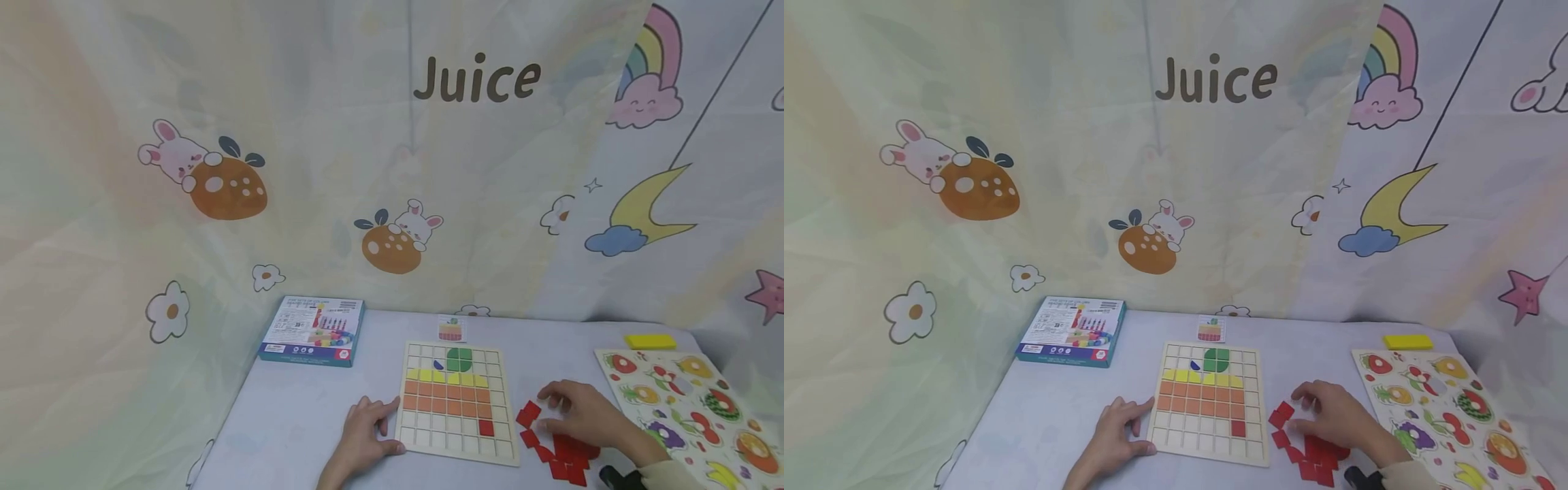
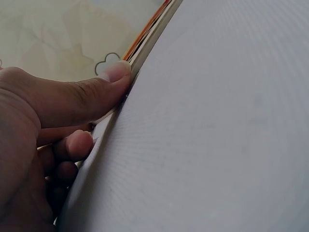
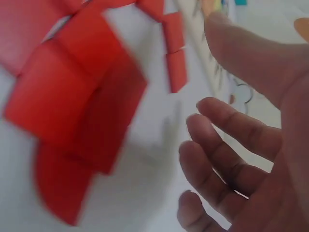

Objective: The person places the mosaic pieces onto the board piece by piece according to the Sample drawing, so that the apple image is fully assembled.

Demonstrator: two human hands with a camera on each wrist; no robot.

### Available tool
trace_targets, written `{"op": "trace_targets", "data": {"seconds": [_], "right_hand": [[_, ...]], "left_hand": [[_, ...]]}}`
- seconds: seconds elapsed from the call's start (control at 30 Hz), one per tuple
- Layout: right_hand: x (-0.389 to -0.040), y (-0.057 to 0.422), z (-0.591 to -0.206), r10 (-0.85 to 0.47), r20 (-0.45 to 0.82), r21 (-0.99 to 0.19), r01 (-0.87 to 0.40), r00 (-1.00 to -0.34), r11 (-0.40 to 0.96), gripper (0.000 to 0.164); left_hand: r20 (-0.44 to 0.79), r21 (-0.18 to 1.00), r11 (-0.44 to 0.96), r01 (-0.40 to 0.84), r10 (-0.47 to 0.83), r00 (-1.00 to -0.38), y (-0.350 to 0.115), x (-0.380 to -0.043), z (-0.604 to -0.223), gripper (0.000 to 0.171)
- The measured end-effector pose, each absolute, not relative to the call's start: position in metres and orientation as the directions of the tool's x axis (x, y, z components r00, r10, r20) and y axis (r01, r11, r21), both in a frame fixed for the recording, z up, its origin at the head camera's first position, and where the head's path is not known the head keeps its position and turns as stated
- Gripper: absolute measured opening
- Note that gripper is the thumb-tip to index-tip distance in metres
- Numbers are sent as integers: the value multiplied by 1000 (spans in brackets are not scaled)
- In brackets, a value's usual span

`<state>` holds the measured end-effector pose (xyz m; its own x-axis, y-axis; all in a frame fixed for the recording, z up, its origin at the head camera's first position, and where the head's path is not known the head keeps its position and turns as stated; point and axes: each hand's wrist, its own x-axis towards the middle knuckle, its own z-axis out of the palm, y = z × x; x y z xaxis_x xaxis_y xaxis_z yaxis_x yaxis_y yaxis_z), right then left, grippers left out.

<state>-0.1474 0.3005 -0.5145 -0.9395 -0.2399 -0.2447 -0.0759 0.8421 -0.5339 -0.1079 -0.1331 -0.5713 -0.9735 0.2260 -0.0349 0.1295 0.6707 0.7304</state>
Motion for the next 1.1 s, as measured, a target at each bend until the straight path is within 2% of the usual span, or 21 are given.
{"op": "trace_targets", "data": {"seconds": [0.13,0.2,0.43,0.53,0.83,1.1], "right_hand": [[-144,307,-529,-283,-249,-561,-101,-926,822,65],[-143,306,-535,-297,-228,-576,-117,-927,809,66],[-148,301,-542,-289,-211,-566,-124,-934,815,39],[-149,301,-543,-295,-214,-571,-126,-931,811,33],[-146,300,-541,-261,-175,-608,-104,-950,787,29],[-139,285,-534,-251,-178,-737,-40,-952,675,35]], "left_hand": [[-34,732,669,127,223,-974,-133,-108,-571,83],[-34,733,668,127,222,-974,-134,-108,-571,83],[-42,733,670,123,225,-973,-133,-108,-572,84],[-48,731,672,117,222,-974,-133,-108,-571,84],[-29,720,680,136,225,-974,-132,-108,-571,84],[-38,727,675,129,227,-973,-133,-109,-572,83]]}}
